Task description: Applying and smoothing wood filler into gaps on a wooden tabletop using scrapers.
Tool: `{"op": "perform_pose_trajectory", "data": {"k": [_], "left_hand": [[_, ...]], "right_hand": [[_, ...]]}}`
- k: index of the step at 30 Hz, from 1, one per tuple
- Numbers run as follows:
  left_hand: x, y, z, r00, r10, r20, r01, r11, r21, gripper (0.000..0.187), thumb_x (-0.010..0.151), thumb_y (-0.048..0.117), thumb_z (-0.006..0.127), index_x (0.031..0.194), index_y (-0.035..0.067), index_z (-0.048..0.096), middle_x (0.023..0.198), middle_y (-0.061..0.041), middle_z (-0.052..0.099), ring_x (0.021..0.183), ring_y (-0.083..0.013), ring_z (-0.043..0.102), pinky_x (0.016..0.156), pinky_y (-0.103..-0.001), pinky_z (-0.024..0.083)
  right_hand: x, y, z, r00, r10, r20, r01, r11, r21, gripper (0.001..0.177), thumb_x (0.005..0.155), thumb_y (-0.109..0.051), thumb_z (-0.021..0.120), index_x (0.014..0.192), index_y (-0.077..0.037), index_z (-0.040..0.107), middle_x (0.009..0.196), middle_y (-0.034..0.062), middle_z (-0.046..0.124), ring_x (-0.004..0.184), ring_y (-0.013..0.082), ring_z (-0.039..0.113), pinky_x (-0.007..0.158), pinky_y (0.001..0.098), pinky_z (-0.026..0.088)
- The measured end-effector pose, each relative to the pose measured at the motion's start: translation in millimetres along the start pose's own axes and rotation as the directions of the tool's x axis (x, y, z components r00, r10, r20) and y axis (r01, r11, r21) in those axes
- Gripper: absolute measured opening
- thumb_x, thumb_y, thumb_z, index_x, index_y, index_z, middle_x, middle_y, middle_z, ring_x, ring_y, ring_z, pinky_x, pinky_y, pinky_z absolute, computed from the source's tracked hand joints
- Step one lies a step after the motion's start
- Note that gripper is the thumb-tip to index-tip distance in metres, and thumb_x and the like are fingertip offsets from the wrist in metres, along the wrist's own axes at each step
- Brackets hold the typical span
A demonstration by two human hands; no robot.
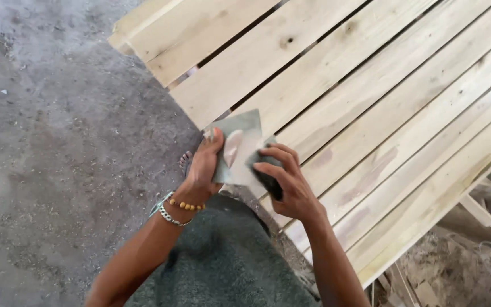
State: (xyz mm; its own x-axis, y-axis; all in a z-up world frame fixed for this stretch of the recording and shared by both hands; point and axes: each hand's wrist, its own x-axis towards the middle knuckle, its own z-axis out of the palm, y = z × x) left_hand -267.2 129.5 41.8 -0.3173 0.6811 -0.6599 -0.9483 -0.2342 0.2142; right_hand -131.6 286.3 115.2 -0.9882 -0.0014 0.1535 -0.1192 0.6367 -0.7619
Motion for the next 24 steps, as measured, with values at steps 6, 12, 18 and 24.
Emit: {"op": "perform_pose_trajectory", "data": {"k": [6, 12, 18, 24], "left_hand": [[55, 1, 38, 0.990, -0.142, 0.016, 0.127, 0.927, 0.353, 0.053, 0.102, 0.051, 0.047, 0.120, 0.004, 0.064, 0.103, -0.009, 0.073, 0.088, -0.0198, 0.071, 0.073, -0.035, 0.063], [99, -14, 75, 0.992, -0.072, 0.106, -0.061, 0.463, 0.884, 0.060, 0.107, 0.059, 0.047, 0.107, 0.002, 0.065, 0.088, -0.009, 0.062, 0.078, -0.0172, 0.054, 0.065, -0.033, 0.050], [116, 41, 118, 0.990, 0.000, 0.142, -0.078, 0.834, 0.546, 0.057, 0.098, 0.056, 0.047, 0.120, 0.005, 0.056, 0.101, -0.007, 0.069, 0.088, -0.0165, 0.074, 0.070, -0.032, 0.068], [136, 31, 83, 0.996, 0.062, 0.068, -0.089, 0.833, 0.547, 0.056, 0.105, 0.049, 0.051, 0.129, -0.001, 0.055, 0.110, -0.009, 0.068, 0.092, -0.0159, 0.069, 0.070, -0.031, 0.061]], "right_hand": [[-50, 51, -72, 0.976, 0.211, -0.058, -0.219, 0.919, -0.329, 0.074, 0.079, 0.002, 0.081, 0.141, -0.028, 0.054, 0.151, 0.0054, 0.049, 0.148, 0.0339, 0.039, 0.121, 0.0544, 0.039], [-49, 71, -112, 0.931, 0.237, 0.277, -0.110, 0.907, -0.407, 0.080, 0.065, -0.007, 0.086, 0.138, -0.024, 0.058, 0.147, 0.0077, 0.049, 0.138, 0.0347, 0.038, 0.107, 0.0576, 0.034], [-77, 195, -179, 0.937, 0.340, 0.079, -0.242, 0.795, -0.556, 0.060, 0.083, -0.005, 0.084, 0.134, -0.030, 0.067, 0.146, -0.0018, 0.057, 0.147, 0.0219, 0.042, 0.113, 0.0495, 0.036], [-60, 221, -180, 0.872, 0.483, 0.079, -0.366, 0.751, -0.549, 0.070, 0.054, 0.002, 0.077, 0.120, -0.022, 0.071, 0.138, 0.0028, 0.060, 0.140, 0.0299, 0.042, 0.105, 0.0501, 0.037]]}}
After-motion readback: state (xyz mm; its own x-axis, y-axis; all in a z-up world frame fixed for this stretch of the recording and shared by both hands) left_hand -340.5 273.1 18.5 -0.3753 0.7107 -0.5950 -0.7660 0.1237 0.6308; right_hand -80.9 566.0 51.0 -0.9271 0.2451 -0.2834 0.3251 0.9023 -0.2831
